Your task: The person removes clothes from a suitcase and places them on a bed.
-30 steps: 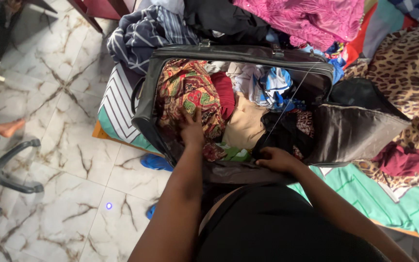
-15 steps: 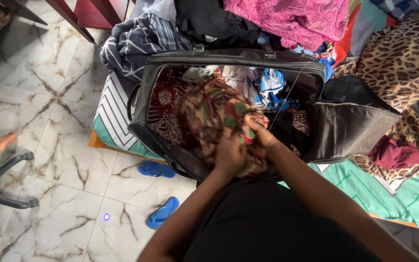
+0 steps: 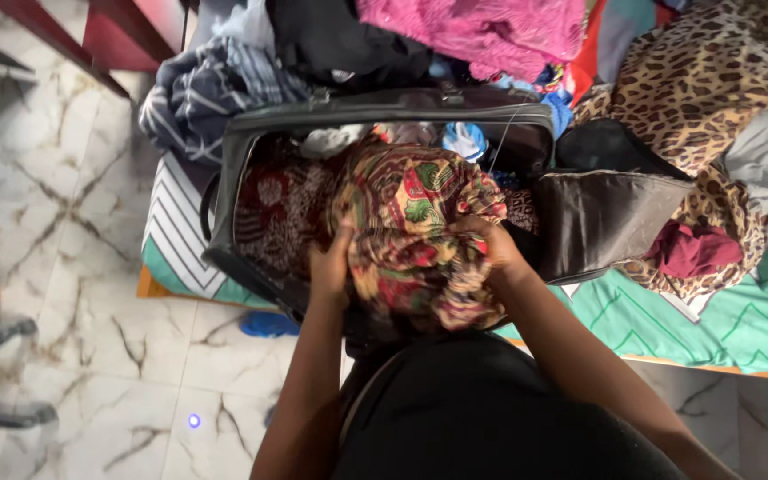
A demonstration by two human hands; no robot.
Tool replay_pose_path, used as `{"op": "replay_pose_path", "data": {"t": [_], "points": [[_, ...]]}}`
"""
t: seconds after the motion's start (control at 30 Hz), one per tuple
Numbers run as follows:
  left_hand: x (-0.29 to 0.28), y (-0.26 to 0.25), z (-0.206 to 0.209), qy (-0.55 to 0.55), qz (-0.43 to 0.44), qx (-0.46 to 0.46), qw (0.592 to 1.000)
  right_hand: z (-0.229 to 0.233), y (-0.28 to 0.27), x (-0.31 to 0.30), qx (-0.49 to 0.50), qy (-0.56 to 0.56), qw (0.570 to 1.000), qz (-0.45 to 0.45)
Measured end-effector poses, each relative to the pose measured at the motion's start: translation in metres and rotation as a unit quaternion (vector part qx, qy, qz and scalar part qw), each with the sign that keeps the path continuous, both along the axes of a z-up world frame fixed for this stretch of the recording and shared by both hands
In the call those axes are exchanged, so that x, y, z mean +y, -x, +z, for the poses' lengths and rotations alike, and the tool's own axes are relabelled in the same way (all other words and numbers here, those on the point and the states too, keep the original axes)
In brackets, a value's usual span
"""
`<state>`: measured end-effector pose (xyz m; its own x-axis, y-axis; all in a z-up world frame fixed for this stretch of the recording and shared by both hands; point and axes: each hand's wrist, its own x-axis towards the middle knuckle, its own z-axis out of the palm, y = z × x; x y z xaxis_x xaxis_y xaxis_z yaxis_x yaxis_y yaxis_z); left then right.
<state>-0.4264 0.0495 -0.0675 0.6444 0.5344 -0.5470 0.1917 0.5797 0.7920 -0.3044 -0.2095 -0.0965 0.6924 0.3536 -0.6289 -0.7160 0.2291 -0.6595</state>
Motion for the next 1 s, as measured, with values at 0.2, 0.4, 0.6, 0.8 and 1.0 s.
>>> {"op": "replay_pose_path", "data": {"t": [0.2, 0.4, 0.6, 0.8, 1.0], "points": [[-0.041, 0.002, -0.016, 0.304, -0.070, -0.178, 0.934, -0.015, -0.047, -0.068, -0.472, 0.068, 0.828, 0.295], [-0.012, -0.016, 0.002, 0.179, 0.017, -0.261, 0.948, 0.042, -0.022, -0.032, -0.329, 0.199, 0.910, 0.153], [-0.023, -0.020, 0.027, 0.217, 0.009, -0.331, 0.918, 0.071, 0.036, -0.003, -0.178, 0.053, 0.983, 0.003], [-0.055, -0.027, 0.005, 0.267, -0.039, -0.286, 0.920, 0.052, 0.023, -0.016, -0.113, -0.285, 0.950, 0.055], [-0.102, -0.056, -0.050, 0.247, -0.204, -0.261, 0.911, -0.006, -0.031, -0.121, -0.132, -0.310, 0.920, -0.202]]}}
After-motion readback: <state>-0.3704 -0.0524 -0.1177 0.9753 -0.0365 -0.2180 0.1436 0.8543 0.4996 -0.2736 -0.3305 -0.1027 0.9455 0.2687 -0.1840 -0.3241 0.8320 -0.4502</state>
